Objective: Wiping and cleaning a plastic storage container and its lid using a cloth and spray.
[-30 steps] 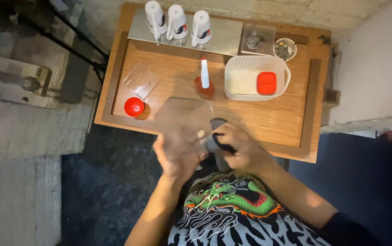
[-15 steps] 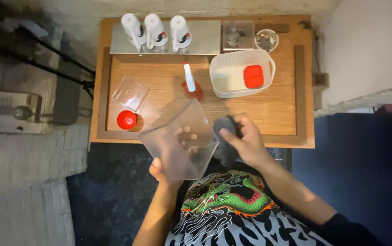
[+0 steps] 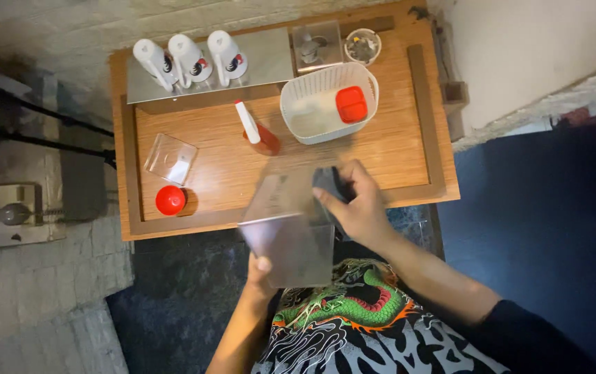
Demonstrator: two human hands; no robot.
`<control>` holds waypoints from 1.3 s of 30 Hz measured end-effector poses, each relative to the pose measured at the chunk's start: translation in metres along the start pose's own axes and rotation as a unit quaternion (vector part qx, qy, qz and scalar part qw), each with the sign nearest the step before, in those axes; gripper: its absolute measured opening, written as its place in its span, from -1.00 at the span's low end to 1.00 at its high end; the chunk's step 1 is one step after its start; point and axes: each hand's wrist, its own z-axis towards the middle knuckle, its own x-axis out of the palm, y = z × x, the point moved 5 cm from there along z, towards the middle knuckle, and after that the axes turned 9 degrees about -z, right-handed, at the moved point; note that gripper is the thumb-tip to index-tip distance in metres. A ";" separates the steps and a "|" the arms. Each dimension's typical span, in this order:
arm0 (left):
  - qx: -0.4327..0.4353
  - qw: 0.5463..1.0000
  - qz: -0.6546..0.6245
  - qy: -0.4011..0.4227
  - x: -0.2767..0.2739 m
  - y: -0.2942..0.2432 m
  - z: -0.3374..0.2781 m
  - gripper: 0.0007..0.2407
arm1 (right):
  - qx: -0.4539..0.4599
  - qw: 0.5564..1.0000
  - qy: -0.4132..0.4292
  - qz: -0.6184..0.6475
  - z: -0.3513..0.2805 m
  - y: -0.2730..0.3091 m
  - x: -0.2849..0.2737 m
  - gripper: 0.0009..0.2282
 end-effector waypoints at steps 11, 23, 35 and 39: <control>-0.013 0.981 -0.195 -0.006 0.041 -0.035 0.017 -0.18 | 0.172 0.885 0.038 0.431 0.005 -0.021 0.007 -0.79; 0.086 0.983 -0.100 -0.124 0.013 -0.061 0.004 -0.14 | 0.134 0.918 0.283 0.243 -0.002 -0.030 0.034 -0.53; 0.089 0.982 -0.114 -0.125 -0.040 -0.062 -0.014 -0.20 | -0.322 0.906 0.105 -0.255 0.035 0.124 0.081 -0.61; 0.090 0.980 -0.121 -0.131 -0.060 -0.082 -0.019 -0.18 | -0.299 0.892 0.237 -0.244 0.029 0.115 0.117 -0.57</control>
